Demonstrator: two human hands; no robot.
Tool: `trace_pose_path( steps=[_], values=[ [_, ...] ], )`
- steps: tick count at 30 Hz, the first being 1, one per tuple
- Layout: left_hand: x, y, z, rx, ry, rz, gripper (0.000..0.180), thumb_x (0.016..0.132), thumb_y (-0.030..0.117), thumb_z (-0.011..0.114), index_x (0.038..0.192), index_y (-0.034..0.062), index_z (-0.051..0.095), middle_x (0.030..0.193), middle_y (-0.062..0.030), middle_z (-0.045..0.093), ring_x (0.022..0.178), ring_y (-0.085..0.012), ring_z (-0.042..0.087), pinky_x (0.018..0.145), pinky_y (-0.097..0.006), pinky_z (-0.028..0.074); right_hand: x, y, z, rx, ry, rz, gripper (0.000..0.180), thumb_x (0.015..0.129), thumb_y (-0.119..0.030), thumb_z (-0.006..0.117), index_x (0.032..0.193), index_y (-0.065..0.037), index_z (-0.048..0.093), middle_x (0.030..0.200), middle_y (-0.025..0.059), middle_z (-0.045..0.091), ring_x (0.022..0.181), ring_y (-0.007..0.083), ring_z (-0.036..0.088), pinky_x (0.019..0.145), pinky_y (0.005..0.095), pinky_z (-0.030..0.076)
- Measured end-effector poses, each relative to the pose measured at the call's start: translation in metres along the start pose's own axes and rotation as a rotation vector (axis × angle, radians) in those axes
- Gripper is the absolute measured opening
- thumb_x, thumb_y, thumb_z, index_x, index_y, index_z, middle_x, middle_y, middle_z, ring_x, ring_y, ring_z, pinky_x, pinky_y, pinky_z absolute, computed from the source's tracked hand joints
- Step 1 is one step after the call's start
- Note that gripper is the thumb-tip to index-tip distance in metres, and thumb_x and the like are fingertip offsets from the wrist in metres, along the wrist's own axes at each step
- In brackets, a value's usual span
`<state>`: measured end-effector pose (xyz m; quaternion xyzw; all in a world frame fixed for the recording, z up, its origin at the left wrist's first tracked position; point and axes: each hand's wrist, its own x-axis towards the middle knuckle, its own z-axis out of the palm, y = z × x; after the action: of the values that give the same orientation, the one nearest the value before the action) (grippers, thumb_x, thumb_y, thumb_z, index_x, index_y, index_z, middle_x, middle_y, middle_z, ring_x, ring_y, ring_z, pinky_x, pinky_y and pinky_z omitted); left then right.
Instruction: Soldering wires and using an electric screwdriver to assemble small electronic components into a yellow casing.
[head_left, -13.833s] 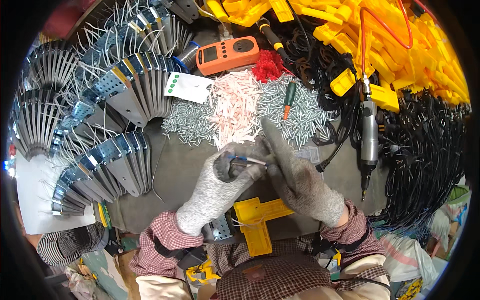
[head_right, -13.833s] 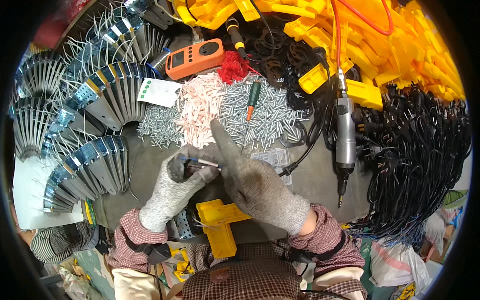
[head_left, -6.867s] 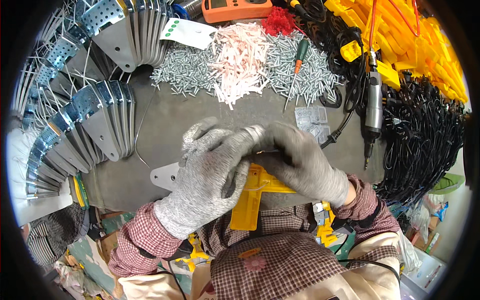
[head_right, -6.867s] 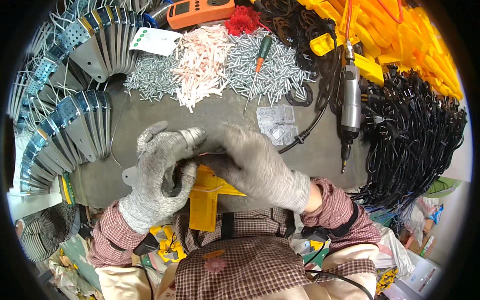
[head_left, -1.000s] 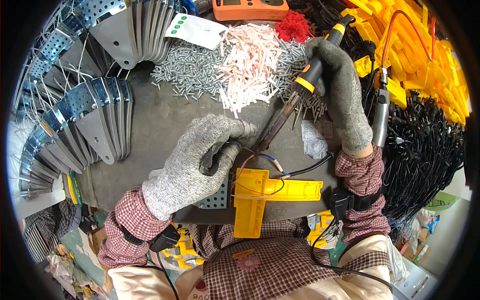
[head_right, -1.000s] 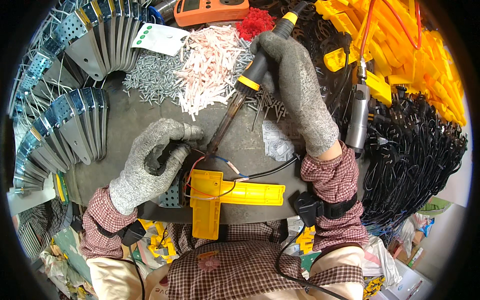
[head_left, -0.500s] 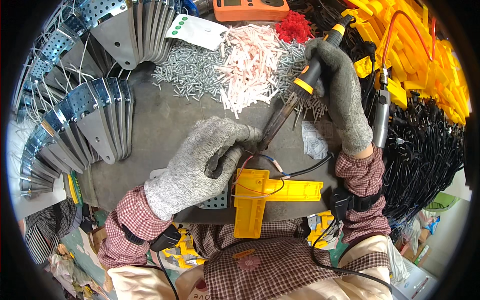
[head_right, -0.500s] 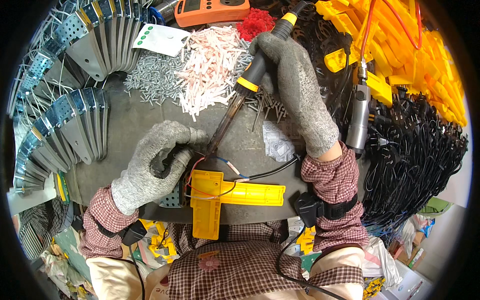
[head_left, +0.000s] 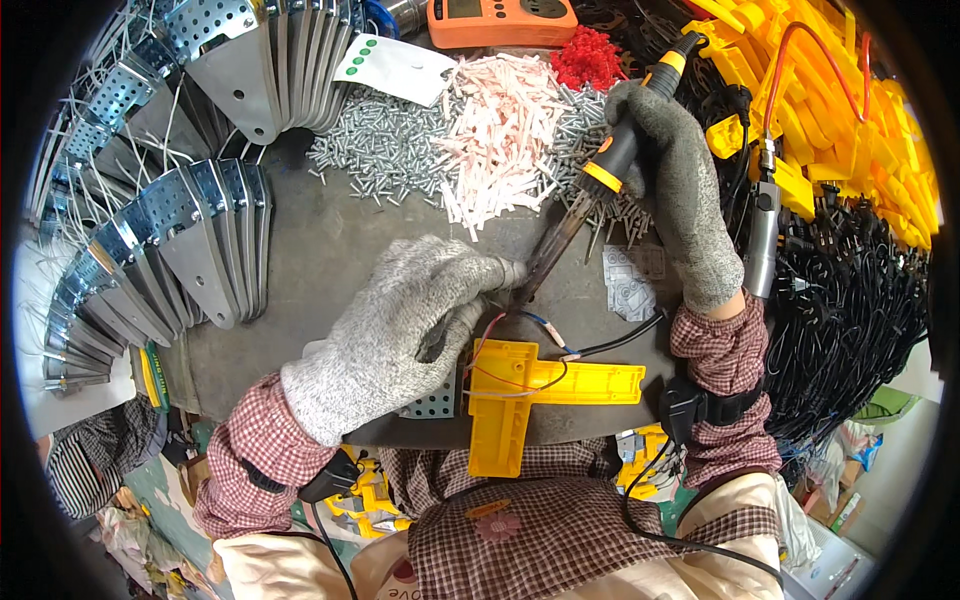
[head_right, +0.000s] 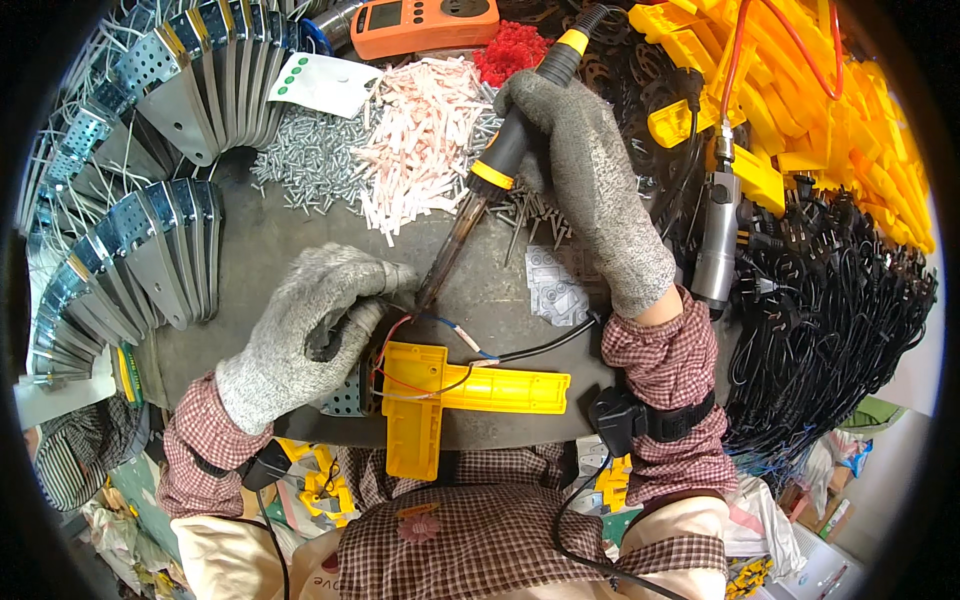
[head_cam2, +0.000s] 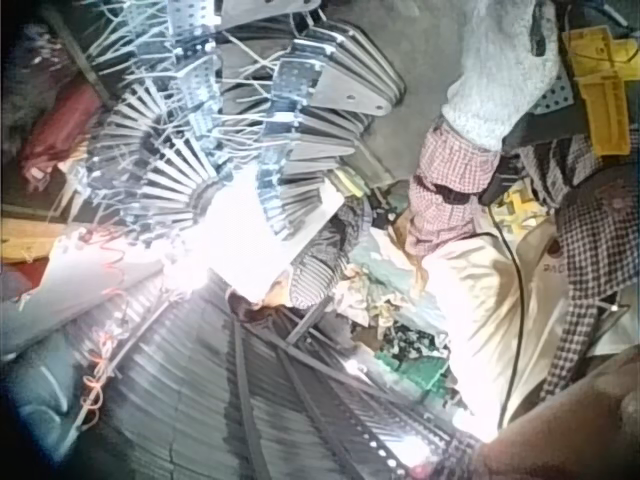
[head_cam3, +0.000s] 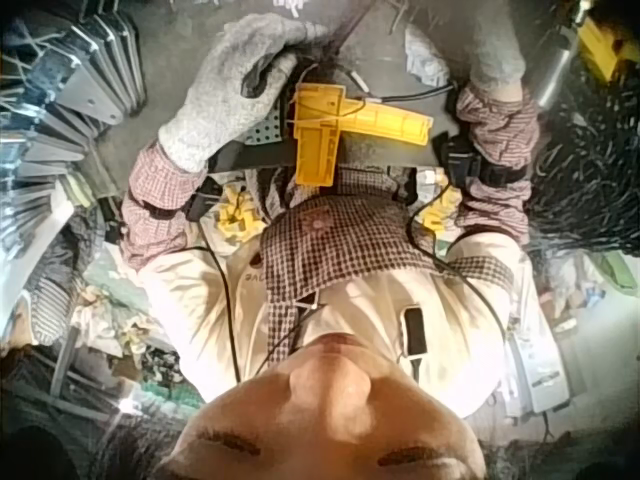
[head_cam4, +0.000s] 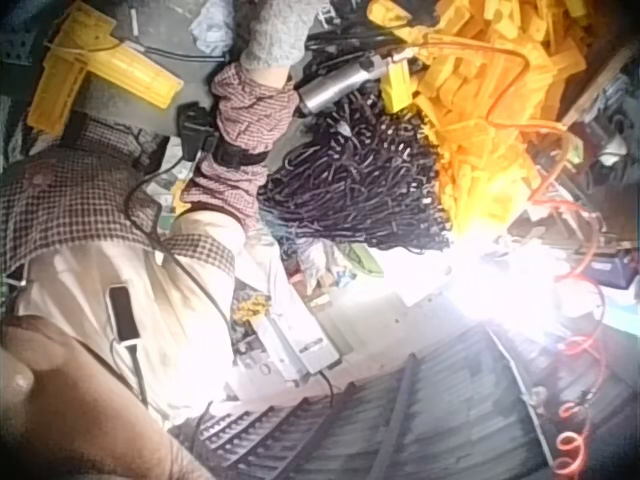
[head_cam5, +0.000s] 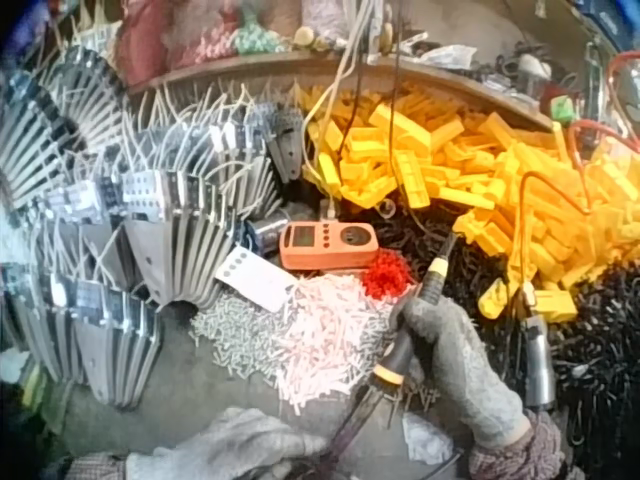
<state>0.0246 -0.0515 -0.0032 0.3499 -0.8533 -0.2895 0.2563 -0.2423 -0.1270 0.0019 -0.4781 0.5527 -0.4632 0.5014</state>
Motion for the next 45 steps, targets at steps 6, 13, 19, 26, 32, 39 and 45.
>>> trace_pose_path(
  steps=[6, 13, 19, 26, 32, 39, 45],
  values=[
    [0.020, 0.025, -0.043, 0.646, -0.037, -0.101, 0.021, 0.093, 0.007, 0.059, 0.114, 0.0069, 0.065, 0.103, -0.0125, 0.063, 0.102, -0.0305, 0.062, 0.092, -0.042, 0.049, -0.003, -0.003, 0.004, -0.012, 0.026, -0.022, 0.031, 0.101, -0.037, 0.050, 0.099, -0.008, 0.063, 0.067, -0.0038, 0.052, 0.050, 0.0048, 0.043, 0.047, 0.0213, 0.032],
    [0.140, 0.079, -0.159, -0.289, 0.534, -0.054, 0.031, 0.104, 0.029, 0.049, 0.109, 0.0043, 0.067, 0.089, -0.0020, 0.060, 0.086, -0.0157, 0.049, 0.083, -0.031, 0.037, -0.004, -0.021, -0.025, 0.121, 0.074, -0.201, 0.036, 0.105, -0.043, 0.045, 0.096, -0.010, 0.058, 0.059, -0.0079, 0.040, 0.048, 0.0032, 0.033, 0.046, 0.0223, 0.025],
    [0.180, 0.091, -0.194, -0.589, 0.560, 0.085, 0.018, 0.100, 0.020, 0.057, 0.107, 0.0110, 0.071, 0.085, 0.0020, 0.055, 0.071, -0.0101, 0.043, 0.065, -0.027, 0.037, 0.000, -0.028, -0.048, 0.498, 0.004, -0.259, 0.034, 0.108, -0.041, 0.049, 0.108, -0.008, 0.057, 0.055, -0.0072, 0.040, 0.042, 0.0026, 0.032, 0.042, 0.0197, 0.025],
    [0.061, 0.117, -0.086, -0.231, 0.384, 0.234, 0.020, 0.095, 0.011, 0.061, 0.109, 0.0116, 0.075, 0.090, -0.0029, 0.052, 0.076, -0.0135, 0.049, 0.068, -0.031, 0.043, 0.002, -0.016, -0.051, 0.608, -0.124, -0.225, 0.034, 0.103, -0.037, 0.052, 0.099, -0.005, 0.059, 0.054, -0.0040, 0.047, 0.035, 0.0057, 0.035, 0.037, 0.0208, 0.029],
    [-0.038, 0.076, -0.014, 0.185, 0.185, -0.045, 0.026, 0.086, 0.006, 0.066, 0.111, 0.0042, 0.074, 0.093, -0.0071, 0.060, 0.082, -0.0241, 0.059, 0.082, -0.040, 0.047, -0.013, -0.016, -0.019, 0.534, -0.402, -0.120, 0.035, 0.100, -0.037, 0.054, 0.097, -0.002, 0.056, 0.063, 0.0018, 0.055, 0.033, 0.0078, 0.035, 0.035, 0.0220, 0.030],
    [-0.040, 0.070, 0.009, 0.254, 0.226, -0.032, 0.046, 0.078, -0.001, 0.067, 0.124, 0.0081, 0.069, 0.091, -0.0037, 0.063, 0.083, -0.0253, 0.058, 0.087, -0.041, 0.041, -0.016, -0.012, -0.011, 0.423, -0.389, -0.124, 0.035, 0.099, -0.036, 0.056, 0.096, -0.002, 0.056, 0.065, 0.0055, 0.058, 0.035, 0.0078, 0.037, 0.035, 0.0220, 0.030],
    [-0.040, 0.065, 0.010, 0.239, 0.232, -0.011, 0.048, 0.077, -0.002, 0.067, 0.124, 0.0085, 0.069, 0.094, -0.0039, 0.064, 0.084, -0.0243, 0.060, 0.086, -0.040, 0.041, -0.015, -0.008, -0.008, 0.384, -0.360, -0.135, 0.033, 0.100, -0.035, 0.055, 0.097, -0.002, 0.056, 0.064, 0.0019, 0.055, 0.039, 0.0058, 0.039, 0.038, 0.0208, 0.031]
  ],
)
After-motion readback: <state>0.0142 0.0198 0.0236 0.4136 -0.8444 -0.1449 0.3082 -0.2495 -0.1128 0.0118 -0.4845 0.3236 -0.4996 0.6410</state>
